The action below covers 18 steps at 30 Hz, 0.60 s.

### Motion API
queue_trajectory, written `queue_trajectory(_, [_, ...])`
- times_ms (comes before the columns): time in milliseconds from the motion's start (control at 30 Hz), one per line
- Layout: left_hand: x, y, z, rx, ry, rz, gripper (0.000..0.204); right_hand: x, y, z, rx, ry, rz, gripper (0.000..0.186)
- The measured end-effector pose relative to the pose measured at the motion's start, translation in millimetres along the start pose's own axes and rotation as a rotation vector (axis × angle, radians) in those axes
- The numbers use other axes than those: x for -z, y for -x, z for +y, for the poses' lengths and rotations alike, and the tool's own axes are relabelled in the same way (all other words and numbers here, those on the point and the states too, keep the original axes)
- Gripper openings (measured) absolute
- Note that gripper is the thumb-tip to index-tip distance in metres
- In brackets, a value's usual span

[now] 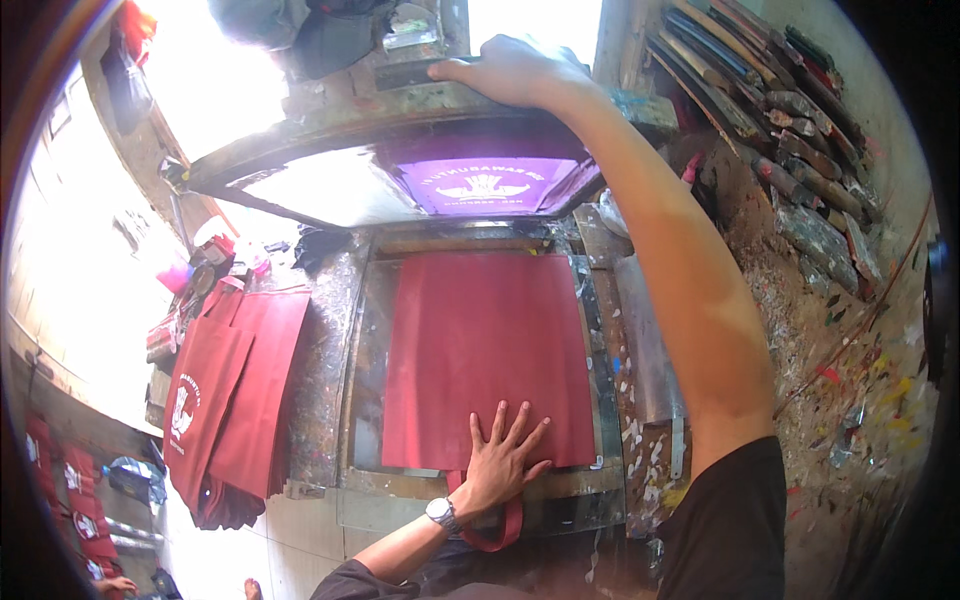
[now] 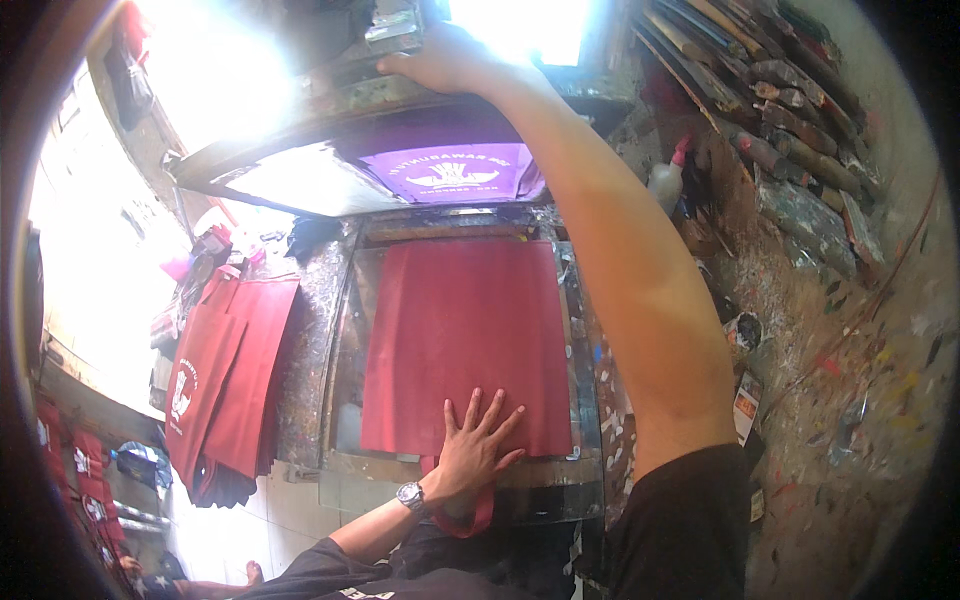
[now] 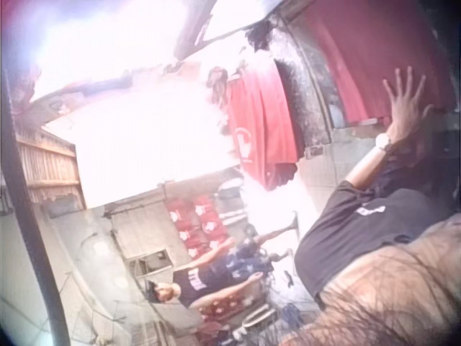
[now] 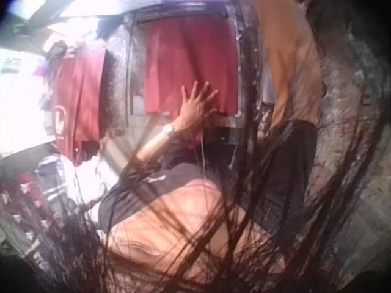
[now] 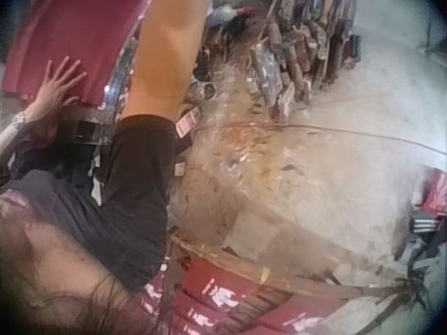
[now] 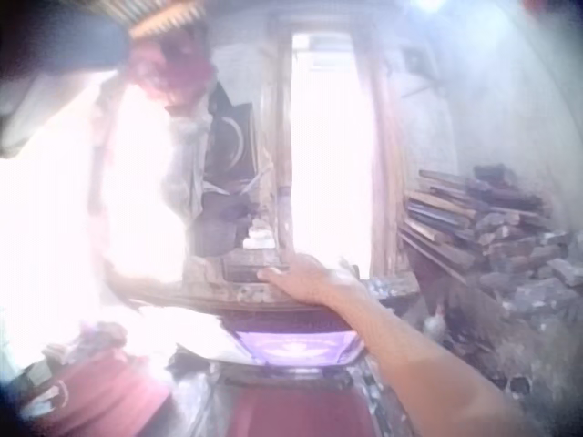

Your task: The person screen prints a white logo onto red tote bags using a squeegee and screen frame. They repeatedly place a bag on the table, pull ink across the screen, lift the frame, and stack the printed bag.

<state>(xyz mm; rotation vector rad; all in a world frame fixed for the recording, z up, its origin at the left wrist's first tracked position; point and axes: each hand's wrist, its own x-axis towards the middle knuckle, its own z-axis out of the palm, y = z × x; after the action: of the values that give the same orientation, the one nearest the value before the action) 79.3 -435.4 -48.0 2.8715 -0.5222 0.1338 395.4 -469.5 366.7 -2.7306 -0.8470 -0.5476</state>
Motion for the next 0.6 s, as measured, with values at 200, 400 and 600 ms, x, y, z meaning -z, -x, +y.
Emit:
queue_trajectory(200, [0,4,1,0.015,0.011,0.016,0.074,4,46,-21,0.029,-0.018,0.071,0.089])
queue_trajectory(400, [30,3,-4,-0.021,0.178,0.206,0.075,-5,83,-29,0.017,-0.006,0.114,0.083])
queue_trajectory(600, [175,45,-116,0.474,1.528,1.032,0.06,-80,218,-57,0.172,0.098,0.214,0.06])
